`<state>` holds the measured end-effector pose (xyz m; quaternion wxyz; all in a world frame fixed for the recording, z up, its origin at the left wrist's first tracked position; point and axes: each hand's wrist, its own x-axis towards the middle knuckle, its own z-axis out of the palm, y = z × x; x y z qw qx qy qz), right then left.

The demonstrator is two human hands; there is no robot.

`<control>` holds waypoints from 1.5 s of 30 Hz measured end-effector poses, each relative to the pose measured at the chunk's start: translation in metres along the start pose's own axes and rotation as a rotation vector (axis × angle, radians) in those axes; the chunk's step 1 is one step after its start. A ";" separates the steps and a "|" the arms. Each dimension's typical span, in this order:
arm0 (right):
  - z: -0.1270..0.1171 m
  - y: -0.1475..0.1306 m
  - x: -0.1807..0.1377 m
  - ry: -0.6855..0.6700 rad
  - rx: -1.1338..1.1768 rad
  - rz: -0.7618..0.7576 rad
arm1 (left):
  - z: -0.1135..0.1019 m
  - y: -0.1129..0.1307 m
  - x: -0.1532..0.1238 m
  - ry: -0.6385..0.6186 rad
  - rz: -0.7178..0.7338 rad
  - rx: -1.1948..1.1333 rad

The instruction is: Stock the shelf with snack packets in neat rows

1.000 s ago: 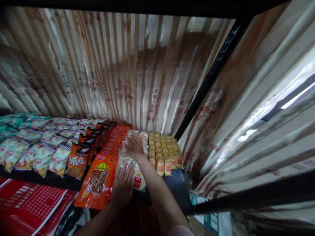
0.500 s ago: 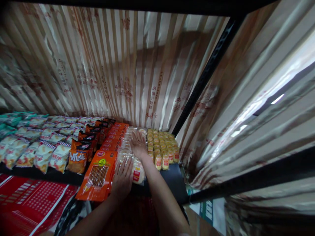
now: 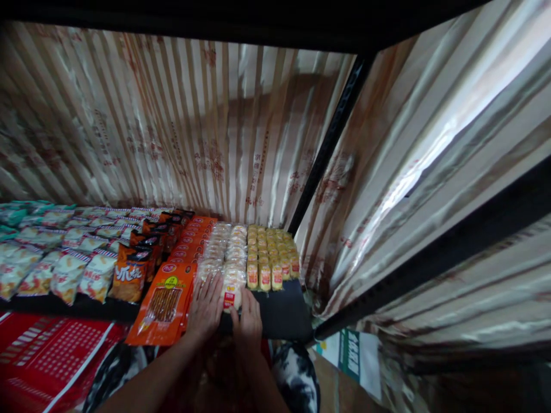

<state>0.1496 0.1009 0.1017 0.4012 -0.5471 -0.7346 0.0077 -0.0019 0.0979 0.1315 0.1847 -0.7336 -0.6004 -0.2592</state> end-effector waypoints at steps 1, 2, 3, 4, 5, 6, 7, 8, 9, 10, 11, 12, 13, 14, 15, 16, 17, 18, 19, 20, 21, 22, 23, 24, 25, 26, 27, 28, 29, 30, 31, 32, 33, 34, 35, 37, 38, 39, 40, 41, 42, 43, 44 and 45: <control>0.002 0.000 0.004 0.004 0.007 0.008 | 0.000 0.000 0.000 0.005 0.004 -0.001; 0.004 0.000 0.008 0.008 0.018 0.023 | 0.000 -0.001 0.000 0.010 0.007 -0.001; 0.004 -0.002 0.010 0.014 0.033 0.040 | 0.000 -0.002 -0.001 0.012 0.014 -0.001; 0.005 -0.004 0.013 0.018 0.052 0.053 | 0.000 -0.002 -0.001 0.012 0.022 0.000; 0.004 -0.006 0.014 0.019 0.070 0.061 | 0.000 -0.003 -0.001 0.010 0.030 0.003; 0.004 -0.008 0.014 0.018 0.087 0.064 | 0.000 -0.003 -0.002 0.008 0.039 0.006; 0.004 -0.009 0.014 0.017 0.102 0.064 | -0.001 -0.003 -0.002 0.007 0.045 0.010; 0.003 -0.010 0.014 0.014 0.114 0.066 | -0.001 -0.003 -0.002 0.006 0.050 0.015; 0.003 -0.011 0.014 0.009 0.123 0.070 | -0.001 -0.003 -0.002 0.006 0.052 0.020; 0.003 -0.011 0.014 0.003 0.130 0.075 | -0.001 -0.003 -0.002 0.006 0.052 0.024; 0.003 -0.011 0.013 -0.004 0.135 0.082 | -0.002 -0.003 -0.002 0.005 0.054 0.029; 0.003 -0.011 0.013 -0.010 0.139 0.092 | -0.002 -0.002 -0.002 0.004 0.056 0.034; 0.004 -0.010 0.014 -0.015 0.142 0.102 | -0.002 -0.002 -0.002 0.002 0.060 0.038; 0.004 -0.011 0.014 -0.017 0.144 0.113 | -0.002 -0.002 -0.002 0.000 0.062 0.041; 0.004 -0.011 0.014 -0.016 0.147 0.122 | -0.002 -0.002 -0.002 -0.001 0.064 0.044; 0.004 -0.012 0.014 -0.016 0.152 0.128 | -0.002 -0.002 -0.002 -0.001 0.061 0.046; 0.004 -0.012 0.015 -0.015 0.157 0.134 | -0.002 -0.002 -0.002 0.000 0.058 0.049; 0.003 -0.013 0.015 -0.014 0.161 0.140 | -0.003 -0.002 -0.002 0.000 0.055 0.053; 0.003 -0.014 0.015 -0.014 0.162 0.147 | -0.003 -0.002 -0.002 0.000 0.055 0.059; 0.003 -0.014 0.014 -0.012 0.160 0.155 | -0.003 -0.002 -0.002 0.002 0.058 0.065; 0.003 -0.014 0.014 -0.009 0.154 0.160 | -0.003 -0.003 -0.003 0.004 0.063 0.072; 0.004 -0.014 0.014 -0.005 0.147 0.162 | -0.003 -0.003 -0.003 0.006 0.070 0.078; 0.004 -0.013 0.013 -0.001 0.140 0.159 | -0.002 -0.003 -0.003 0.011 0.076 0.081; 0.004 -0.013 0.013 0.000 0.135 0.153 | -0.002 -0.004 -0.004 0.019 0.076 0.081; 0.005 -0.012 0.013 0.001 0.131 0.148 | -0.001 -0.004 -0.004 0.028 0.078 0.077; 0.004 -0.012 0.013 0.004 0.127 0.146 | -0.001 -0.004 -0.004 0.036 0.077 0.070; 0.004 -0.012 0.012 0.009 0.124 0.146 | -0.001 -0.004 -0.003 0.043 0.078 0.063; 0.003 -0.012 0.012 0.015 0.119 0.145 | -0.001 -0.004 -0.003 0.051 0.081 0.055; 0.001 -0.014 0.012 0.022 0.114 0.140 | -0.001 -0.004 -0.003 0.057 0.084 0.050; -0.001 -0.015 0.011 0.030 0.108 0.130 | -0.002 -0.004 -0.003 0.063 0.088 0.048; -0.003 -0.017 0.011 0.039 0.100 0.116 | -0.002 -0.003 -0.003 0.071 0.093 0.049; -0.006 -0.018 0.012 0.050 0.093 0.099 | -0.003 -0.003 -0.002 0.080 0.097 0.051; -0.009 -0.019 0.013 0.061 0.085 0.081 | -0.004 -0.004 -0.003 0.091 0.106 0.054; -0.012 -0.019 0.015 0.078 0.076 0.067 | -0.005 -0.004 -0.003 0.105 0.116 0.055; -0.016 -0.017 0.019 0.098 0.066 0.058 | -0.005 -0.004 -0.003 0.117 0.124 0.055; -0.026 -0.007 0.030 0.150 0.043 0.057 | -0.006 -0.003 -0.003 0.142 0.129 0.047; -0.032 0.000 0.038 0.184 0.023 0.072 | -0.006 -0.001 -0.002 0.146 0.124 0.037; -0.038 0.010 0.047 0.220 0.001 0.091 | -0.007 0.001 -0.001 0.144 0.120 0.023; -0.044 0.021 0.057 0.254 -0.022 0.122 | -0.007 0.006 0.002 0.135 0.117 0.006; -0.049 0.034 0.066 0.297 -0.046 0.160 | -0.008 0.011 0.005 0.122 0.122 -0.014; -0.053 0.047 0.076 0.324 -0.065 0.189 | -0.008 0.018 0.010 0.110 0.129 -0.036; -0.055 0.060 0.084 0.351 -0.084 0.223 | -0.008 0.025 0.016 0.106 0.143 -0.059; -0.057 0.072 0.091 0.341 -0.096 0.250 | -0.008 0.034 0.022 0.105 0.155 -0.084; -0.057 0.083 0.097 0.330 -0.102 0.274 | -0.008 0.042 0.029 0.107 0.154 -0.109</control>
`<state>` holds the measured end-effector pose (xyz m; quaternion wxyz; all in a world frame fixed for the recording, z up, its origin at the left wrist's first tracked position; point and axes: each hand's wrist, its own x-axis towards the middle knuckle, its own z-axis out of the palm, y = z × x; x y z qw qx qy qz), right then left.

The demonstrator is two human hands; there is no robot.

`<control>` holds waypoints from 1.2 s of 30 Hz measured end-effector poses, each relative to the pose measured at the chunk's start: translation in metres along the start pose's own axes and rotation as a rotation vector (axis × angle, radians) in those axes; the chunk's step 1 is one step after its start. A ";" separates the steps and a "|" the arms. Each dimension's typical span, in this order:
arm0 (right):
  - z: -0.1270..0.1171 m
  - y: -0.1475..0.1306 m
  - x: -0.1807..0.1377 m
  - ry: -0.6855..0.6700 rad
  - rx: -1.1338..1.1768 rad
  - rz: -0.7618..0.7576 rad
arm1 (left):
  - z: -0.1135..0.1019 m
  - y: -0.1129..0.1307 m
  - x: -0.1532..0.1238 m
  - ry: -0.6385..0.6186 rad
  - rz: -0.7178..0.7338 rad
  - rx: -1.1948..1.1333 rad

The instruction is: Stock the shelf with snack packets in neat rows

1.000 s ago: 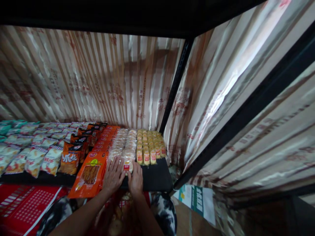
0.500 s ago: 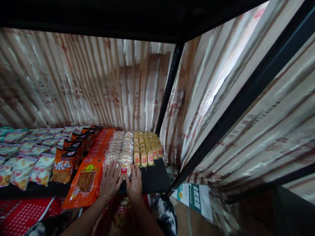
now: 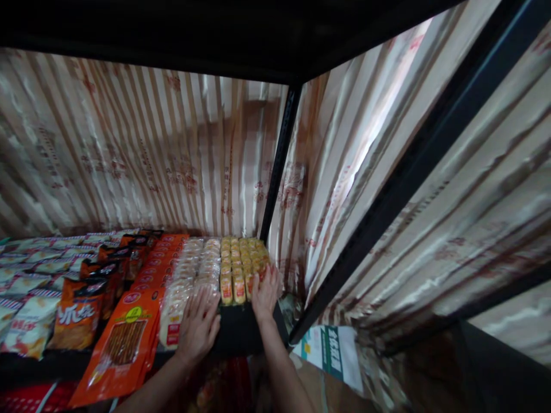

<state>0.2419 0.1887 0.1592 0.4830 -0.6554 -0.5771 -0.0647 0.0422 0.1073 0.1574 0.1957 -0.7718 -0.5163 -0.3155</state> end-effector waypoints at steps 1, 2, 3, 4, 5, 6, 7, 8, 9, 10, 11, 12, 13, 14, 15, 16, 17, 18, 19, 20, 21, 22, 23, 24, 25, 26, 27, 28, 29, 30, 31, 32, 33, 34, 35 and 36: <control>0.004 0.008 0.007 -0.002 -0.007 0.021 | 0.002 0.007 0.009 0.000 0.012 -0.023; 0.009 0.014 0.012 -0.004 -0.009 0.036 | 0.005 0.013 0.017 -0.012 0.020 -0.041; 0.013 0.019 0.016 -0.003 -0.005 0.045 | 0.008 0.018 0.026 -0.024 0.030 -0.058; 0.017 0.023 0.019 -0.003 0.002 0.051 | 0.011 0.022 0.035 -0.039 0.042 -0.073; 0.021 0.025 0.022 -0.007 0.013 0.054 | 0.015 0.025 0.043 -0.052 0.050 -0.085; 0.024 0.027 0.025 -0.018 0.024 0.054 | 0.019 0.027 0.051 -0.066 0.055 -0.093; 0.026 0.027 0.027 -0.031 0.034 0.056 | 0.023 0.029 0.058 -0.080 0.057 -0.097; 0.028 0.027 0.030 -0.046 0.041 0.060 | 0.028 0.030 0.064 -0.094 0.056 -0.097; 0.029 0.026 0.033 -0.061 0.043 0.068 | 0.032 0.030 0.070 -0.107 0.049 -0.095; 0.029 0.026 0.035 -0.070 0.041 0.081 | 0.037 0.031 0.074 -0.121 0.044 -0.094; 0.029 0.025 0.037 -0.070 0.039 0.099 | 0.041 0.031 0.079 -0.132 0.039 -0.094; 0.029 0.025 0.039 -0.064 0.038 0.114 | 0.045 0.032 0.082 -0.142 0.035 -0.095; 0.029 0.024 0.040 -0.053 0.041 0.127 | 0.049 0.032 0.084 -0.150 0.033 -0.097; 0.029 0.025 0.042 -0.038 0.046 0.135 | 0.052 0.033 0.086 -0.155 0.032 -0.098; 0.030 0.025 0.042 -0.024 0.052 0.140 | 0.056 0.033 0.088 -0.158 0.032 -0.099; 0.031 0.026 0.043 -0.011 0.056 0.142 | 0.059 0.034 0.088 -0.160 0.030 -0.099; 0.032 0.028 0.044 0.001 0.057 0.145 | 0.062 0.035 0.089 -0.161 0.029 -0.098; 0.033 0.029 0.045 0.007 0.054 0.146 | 0.065 0.036 0.089 -0.164 0.027 -0.097; 0.035 0.031 0.046 0.011 0.050 0.144 | 0.067 0.038 0.089 -0.168 0.024 -0.096; 0.036 0.033 0.047 0.014 0.048 0.140 | 0.069 0.039 0.088 -0.175 0.020 -0.094; 0.038 0.034 0.048 0.015 0.046 0.134 | 0.071 0.040 0.088 -0.184 0.014 -0.091; 0.039 0.035 0.049 0.018 0.045 0.129 | 0.072 0.041 0.088 -0.194 0.008 -0.086; 0.041 0.036 0.050 0.018 0.045 0.125 | 0.073 0.041 0.087 -0.204 0.002 -0.080; 0.042 0.036 0.050 0.019 0.045 0.124 | 0.074 0.042 0.087 -0.213 -0.004 -0.072; 0.043 0.036 0.051 0.020 0.046 0.125 | 0.074 0.042 0.087 -0.219 -0.008 -0.065; 0.044 0.036 0.051 0.019 0.047 0.125 | 0.074 0.042 0.087 -0.224 -0.008 -0.058; 0.045 0.035 0.052 0.017 0.052 0.128 | 0.074 0.043 0.087 -0.228 -0.007 -0.053; 0.045 0.034 0.052 0.016 0.060 0.137 | 0.074 0.043 0.087 -0.231 -0.005 -0.050; 0.045 0.033 0.051 0.013 0.073 0.147 | 0.074 0.043 0.087 -0.233 -0.005 -0.048; 0.045 0.032 0.051 0.006 0.088 0.156 | 0.074 0.043 0.088 -0.235 -0.007 -0.046; 0.044 0.031 0.050 -0.009 0.105 0.160 | 0.074 0.044 0.087 -0.237 -0.011 -0.044; 0.043 0.029 0.050 -0.034 0.121 0.159 | 0.074 0.044 0.087 -0.241 -0.016 -0.041; 0.042 0.028 0.049 -0.060 0.133 0.156 | 0.075 0.045 0.087 -0.245 -0.021 -0.038; 0.041 0.027 0.048 -0.085 0.145 0.154 | 0.075 0.046 0.087 -0.250 -0.028 -0.035; 0.039 0.026 0.047 -0.105 0.158 0.155 | 0.076 0.046 0.086 -0.254 -0.033 -0.032; 0.038 0.024 0.046 -0.119 0.174 0.161 | 0.077 0.047 0.086 -0.255 -0.035 -0.031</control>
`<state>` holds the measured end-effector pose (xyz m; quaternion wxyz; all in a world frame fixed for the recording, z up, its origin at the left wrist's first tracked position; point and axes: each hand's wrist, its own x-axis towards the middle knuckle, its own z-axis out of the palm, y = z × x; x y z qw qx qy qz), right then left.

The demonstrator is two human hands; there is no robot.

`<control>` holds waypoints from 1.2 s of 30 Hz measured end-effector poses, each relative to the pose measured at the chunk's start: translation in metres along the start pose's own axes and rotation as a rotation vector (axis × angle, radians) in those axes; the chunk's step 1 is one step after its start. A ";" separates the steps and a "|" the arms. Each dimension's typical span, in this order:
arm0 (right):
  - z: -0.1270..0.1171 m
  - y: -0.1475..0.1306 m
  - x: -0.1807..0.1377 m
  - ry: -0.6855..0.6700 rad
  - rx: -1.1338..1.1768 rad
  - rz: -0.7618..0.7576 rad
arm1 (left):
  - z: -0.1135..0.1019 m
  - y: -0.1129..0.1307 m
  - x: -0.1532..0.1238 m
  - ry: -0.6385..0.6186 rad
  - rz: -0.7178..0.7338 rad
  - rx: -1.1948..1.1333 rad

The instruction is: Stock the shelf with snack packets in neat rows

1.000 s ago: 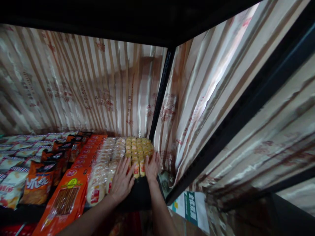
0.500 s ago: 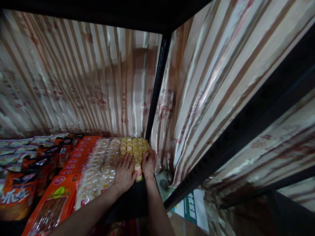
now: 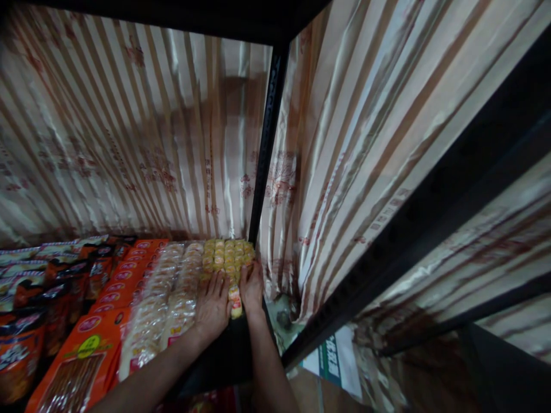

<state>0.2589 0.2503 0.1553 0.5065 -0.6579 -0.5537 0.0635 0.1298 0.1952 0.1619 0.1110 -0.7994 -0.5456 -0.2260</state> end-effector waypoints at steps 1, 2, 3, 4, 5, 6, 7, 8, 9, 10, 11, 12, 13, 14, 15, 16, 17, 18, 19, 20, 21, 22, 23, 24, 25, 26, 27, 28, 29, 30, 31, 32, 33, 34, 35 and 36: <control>-0.001 -0.001 -0.001 -0.008 0.020 0.010 | 0.001 0.000 0.000 0.001 -0.001 0.000; -0.002 -0.002 -0.002 -0.014 0.043 0.021 | 0.002 0.000 -0.001 0.003 0.000 0.000; -0.003 -0.003 -0.003 -0.023 0.065 0.032 | 0.003 0.000 -0.001 0.004 0.002 0.000; -0.004 -0.004 -0.004 -0.034 0.082 0.044 | 0.004 0.000 -0.002 0.003 0.002 -0.001; -0.005 -0.004 -0.005 -0.047 0.094 0.059 | 0.005 0.000 -0.002 -0.001 0.000 -0.001; -0.006 -0.004 -0.005 -0.061 0.101 0.074 | 0.005 0.000 -0.002 -0.008 -0.003 -0.002; -0.007 -0.004 -0.006 -0.075 0.106 0.087 | 0.004 0.000 -0.003 -0.018 -0.007 -0.003; -0.007 -0.004 -0.007 -0.086 0.111 0.096 | 0.003 0.000 -0.003 -0.028 -0.011 -0.002; -0.008 -0.003 -0.007 -0.095 0.114 0.103 | 0.002 0.000 -0.003 -0.039 -0.015 -0.001; -0.008 -0.003 -0.007 -0.102 0.115 0.105 | 0.001 0.000 -0.002 -0.050 -0.021 0.000; -0.008 -0.004 -0.007 -0.107 0.114 0.105 | -0.001 0.001 -0.002 -0.061 -0.026 0.001; -0.008 -0.004 -0.006 -0.109 0.110 0.106 | -0.002 0.001 -0.002 -0.069 -0.033 0.002; -0.007 -0.004 -0.005 -0.112 0.109 0.107 | -0.003 0.002 -0.002 -0.074 -0.039 0.001; -0.007 -0.004 -0.004 -0.113 0.111 0.107 | -0.003 0.002 -0.002 -0.075 -0.042 0.000; -0.006 -0.004 -0.003 -0.110 0.118 0.106 | -0.003 0.003 -0.003 -0.071 -0.046 -0.002; -0.005 -0.004 -0.003 -0.104 0.126 0.102 | -0.003 0.003 -0.003 -0.064 -0.048 -0.003; -0.004 -0.004 -0.002 -0.096 0.135 0.097 | -0.002 0.003 -0.004 -0.054 -0.049 -0.002; -0.003 -0.004 -0.002 -0.090 0.141 0.096 | -0.002 0.003 -0.004 -0.045 -0.049 -0.001; -0.002 -0.004 -0.002 -0.086 0.145 0.102 | -0.001 0.003 -0.005 -0.037 -0.049 0.000; -0.001 -0.004 -0.002 -0.082 0.146 0.114 | -0.001 0.003 -0.005 -0.032 -0.049 0.001; -0.001 -0.004 -0.001 -0.080 0.146 0.128 | -0.001 0.003 -0.005 -0.029 -0.049 0.001; 0.000 -0.003 -0.001 -0.077 0.144 0.139 | -0.001 0.003 -0.005 -0.027 -0.047 0.000; 0.001 -0.003 -0.001 -0.073 0.139 0.144 | -0.001 0.004 -0.005 -0.027 -0.047 -0.001; 0.001 -0.003 0.000 -0.071 0.132 0.138 | -0.001 0.004 -0.005 -0.027 -0.048 -0.002; 0.002 -0.003 0.000 -0.075 0.120 0.122 | -0.001 0.005 -0.005 -0.028 -0.051 -0.002; 0.002 -0.003 0.001 -0.082 0.104 0.104 | -0.001 0.005 -0.005 -0.028 -0.054 -0.001; 0.002 -0.002 0.001 -0.089 0.086 0.091 | -0.001 0.005 -0.005 -0.027 -0.056 -0.001; 0.002 -0.002 0.001 -0.094 0.065 0.088 | -0.001 0.006 -0.005 -0.026 -0.057 0.000; 0.001 -0.002 0.001 -0.095 0.044 0.093 | 0.000 0.006 -0.005 -0.023 -0.058 -0.001; 0.001 -0.003 0.001 -0.093 0.025 0.097 | 0.000 0.006 -0.005 -0.020 -0.058 -0.002; 0.001 -0.003 0.001 -0.091 0.010 0.094 | 0.001 0.006 -0.005 -0.018 -0.058 -0.004; 0.002 -0.003 0.001 -0.090 -0.001 0.083 | 0.001 0.005 -0.005 -0.015 -0.059 -0.006; 0.002 -0.004 0.001 -0.093 -0.009 0.065 | 0.002 0.005 -0.005 -0.014 -0.059 -0.009; 0.002 -0.004 0.002 -0.098 -0.010 0.045 | 0.002 0.005 -0.005 -0.014 -0.058 -0.012; 0.003 -0.004 0.002 -0.101 -0.006 0.029 | 0.002 0.004 -0.005 -0.016 -0.054 -0.016; 0.003 -0.004 0.003 -0.102 0.002 0.020 | 0.001 0.004 -0.005 -0.017 -0.052 -0.018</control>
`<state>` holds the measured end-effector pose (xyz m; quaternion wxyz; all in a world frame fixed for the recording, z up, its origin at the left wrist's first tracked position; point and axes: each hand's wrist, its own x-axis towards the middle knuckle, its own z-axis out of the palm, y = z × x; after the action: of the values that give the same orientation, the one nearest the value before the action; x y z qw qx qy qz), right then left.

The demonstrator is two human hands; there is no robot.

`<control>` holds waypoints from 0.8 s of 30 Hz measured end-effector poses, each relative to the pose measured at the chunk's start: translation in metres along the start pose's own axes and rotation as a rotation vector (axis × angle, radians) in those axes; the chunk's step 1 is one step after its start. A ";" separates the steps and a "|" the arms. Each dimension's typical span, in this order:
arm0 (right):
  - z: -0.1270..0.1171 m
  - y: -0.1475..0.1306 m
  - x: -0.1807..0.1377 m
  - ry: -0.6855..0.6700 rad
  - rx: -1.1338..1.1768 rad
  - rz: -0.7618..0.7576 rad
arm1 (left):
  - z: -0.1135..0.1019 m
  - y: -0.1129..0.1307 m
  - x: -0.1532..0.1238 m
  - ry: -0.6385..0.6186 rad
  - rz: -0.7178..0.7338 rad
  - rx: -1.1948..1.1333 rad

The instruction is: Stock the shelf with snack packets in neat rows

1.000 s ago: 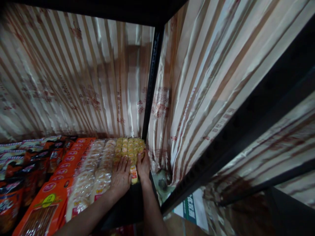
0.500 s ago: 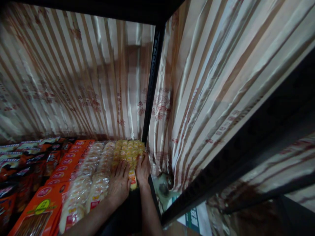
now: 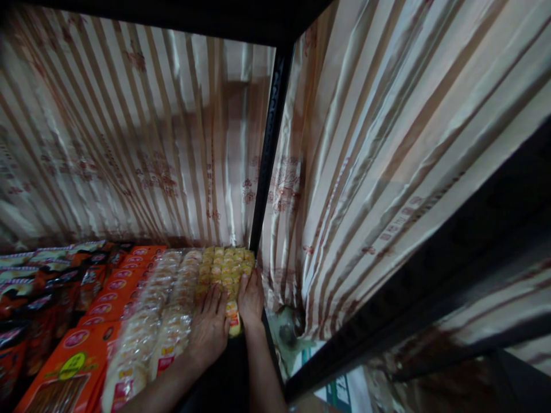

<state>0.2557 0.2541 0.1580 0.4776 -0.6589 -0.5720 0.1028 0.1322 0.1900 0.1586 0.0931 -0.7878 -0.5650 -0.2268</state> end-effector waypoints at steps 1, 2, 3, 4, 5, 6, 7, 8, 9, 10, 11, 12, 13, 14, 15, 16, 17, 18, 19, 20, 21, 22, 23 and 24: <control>0.000 0.000 0.001 0.004 0.010 -0.002 | -0.001 0.000 0.000 -0.002 -0.001 -0.002; 0.000 0.001 0.003 0.012 0.021 -0.001 | -0.001 0.000 0.000 -0.006 -0.004 -0.004; 0.000 0.001 0.005 0.023 0.032 0.002 | -0.002 0.000 0.000 -0.011 -0.007 -0.007; 0.000 0.002 0.007 0.034 0.041 0.010 | -0.002 0.001 0.000 -0.015 -0.011 -0.010; 0.000 0.002 0.009 0.039 0.050 0.023 | -0.002 0.001 0.000 -0.017 -0.017 -0.014; -0.001 0.002 0.011 0.039 0.058 0.035 | -0.002 0.001 0.000 -0.019 -0.022 -0.018; -0.001 0.001 0.012 0.035 0.065 0.043 | -0.001 0.001 0.000 -0.021 -0.023 -0.023; -0.001 0.000 0.014 0.032 0.068 0.044 | -0.001 0.002 0.000 -0.021 -0.023 -0.027; -0.001 -0.001 0.014 0.034 0.066 0.038 | 0.000 0.001 0.000 -0.018 -0.023 -0.029; -0.001 -0.002 0.014 0.043 0.059 0.026 | 0.000 0.001 0.000 -0.014 -0.023 -0.030; -0.001 -0.003 0.014 0.053 0.048 0.013 | 0.001 0.001 0.000 -0.010 -0.021 -0.031; -0.001 -0.004 0.014 0.061 0.037 0.006 | 0.002 0.001 0.000 -0.006 -0.019 -0.031; 0.000 -0.006 0.013 0.065 0.028 0.007 | 0.002 0.000 0.000 -0.003 -0.019 -0.030; 0.000 -0.007 0.013 0.068 0.023 0.018 | 0.003 0.000 0.000 -0.001 -0.019 -0.028; 0.001 -0.007 0.013 0.068 0.022 0.036 | 0.004 0.000 0.000 -0.002 -0.017 -0.026; 0.001 -0.008 0.012 0.068 0.024 0.055 | 0.004 0.000 0.000 -0.003 -0.016 -0.023; 0.001 -0.008 0.013 0.069 0.026 0.071 | 0.004 0.000 0.000 -0.002 -0.016 -0.022; 0.002 -0.007 0.013 0.068 0.027 0.079 | 0.004 0.000 0.000 0.000 -0.018 -0.022; 0.002 -0.007 0.014 0.063 0.027 0.077 | 0.004 0.000 0.000 0.003 -0.019 -0.024; 0.002 -0.006 0.015 0.055 0.024 0.068 | 0.004 0.001 0.000 0.005 -0.021 -0.027; 0.003 -0.005 0.016 0.045 0.017 0.057 | 0.003 0.001 0.000 0.006 -0.023 -0.029; 0.003 -0.003 0.017 0.034 0.008 0.048 | 0.002 0.001 0.000 0.006 -0.026 -0.031; 0.004 -0.002 0.018 0.023 -0.002 0.044 | 0.001 0.001 0.000 0.004 -0.028 -0.031; 0.004 -0.001 0.019 0.009 -0.010 0.041 | 0.001 0.001 0.000 0.001 -0.030 -0.030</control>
<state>0.2586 0.2722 0.1642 0.4747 -0.6733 -0.5567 0.1064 0.1337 0.1897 0.1583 0.0778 -0.7804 -0.5734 -0.2369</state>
